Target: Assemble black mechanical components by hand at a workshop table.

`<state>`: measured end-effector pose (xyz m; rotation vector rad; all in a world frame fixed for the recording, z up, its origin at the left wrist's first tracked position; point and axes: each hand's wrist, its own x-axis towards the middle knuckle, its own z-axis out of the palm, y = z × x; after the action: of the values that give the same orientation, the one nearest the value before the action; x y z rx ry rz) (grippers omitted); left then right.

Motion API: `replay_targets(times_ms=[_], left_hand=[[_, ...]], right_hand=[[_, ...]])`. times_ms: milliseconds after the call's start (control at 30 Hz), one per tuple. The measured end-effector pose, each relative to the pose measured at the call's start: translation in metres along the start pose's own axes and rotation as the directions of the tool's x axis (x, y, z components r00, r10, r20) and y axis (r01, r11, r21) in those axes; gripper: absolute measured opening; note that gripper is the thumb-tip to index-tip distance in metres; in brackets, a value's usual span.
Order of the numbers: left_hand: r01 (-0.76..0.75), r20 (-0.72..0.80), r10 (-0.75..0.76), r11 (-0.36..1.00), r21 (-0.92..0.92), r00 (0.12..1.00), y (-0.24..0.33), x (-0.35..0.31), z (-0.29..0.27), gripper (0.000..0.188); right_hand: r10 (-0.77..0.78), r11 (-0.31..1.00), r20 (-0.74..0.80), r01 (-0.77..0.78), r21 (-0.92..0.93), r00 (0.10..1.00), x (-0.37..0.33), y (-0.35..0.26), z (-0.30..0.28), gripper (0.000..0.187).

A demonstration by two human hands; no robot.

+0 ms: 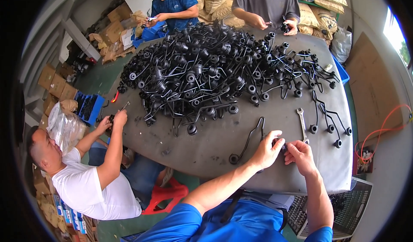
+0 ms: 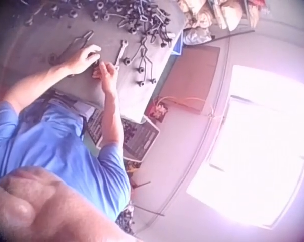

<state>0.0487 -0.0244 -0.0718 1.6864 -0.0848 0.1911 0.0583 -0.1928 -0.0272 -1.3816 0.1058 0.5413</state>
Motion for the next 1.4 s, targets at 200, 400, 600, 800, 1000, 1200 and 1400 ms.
replay_targets(times_ms=[200, 400, 600, 800, 1000, 1200, 1400], left_hand=[[0.008, -0.026, -0.007, 0.999, 0.041, 1.0, 0.002, -0.008, 0.008, 0.032], [-0.01, -0.029, 0.011, 1.0, 0.016, 1.0, 0.0, -0.008, 0.009, 0.032], [-0.01, -0.028, 0.009, 1.0, -0.008, 1.0, 0.001, -0.01, 0.008, 0.032], [-0.034, -0.033, 0.034, 0.999, 0.003, 0.999, 0.0, -0.009, 0.006, 0.032], [-0.025, -0.038, 0.025, 1.0, -0.005, 0.999, 0.002, -0.01, 0.006, 0.031], [-0.006, 0.09, 0.01, 0.999, -0.047, 0.996, 0.011, -0.009, 0.001, 0.035], [-0.164, -0.118, 0.154, 0.983, -0.079, 0.981, 0.005, -0.013, 0.006, 0.034]], right_hand=[[-0.111, 0.992, -0.013, 0.112, 0.057, 0.994, 0.0, 0.001, 0.002, 0.014], [-0.117, 0.993, -0.056, 0.118, 0.009, 0.992, -0.001, -0.002, 0.005, 0.015], [-0.244, 0.962, 0.052, 0.248, -0.116, 0.968, -0.001, 0.008, -0.007, 0.012], [-0.184, 0.965, 0.081, 0.196, -0.173, 0.98, -0.003, 0.004, -0.007, 0.009], [-0.071, 0.994, 0.049, 0.075, -0.085, 0.996, -0.002, 0.014, -0.012, 0.012], [-0.009, 0.995, 0.017, 0.008, 0.102, 1.0, -0.011, -0.001, 0.015, 0.024], [-0.178, 0.984, -0.078, 0.179, 0.014, 0.981, 0.004, -0.001, -0.008, 0.023]])
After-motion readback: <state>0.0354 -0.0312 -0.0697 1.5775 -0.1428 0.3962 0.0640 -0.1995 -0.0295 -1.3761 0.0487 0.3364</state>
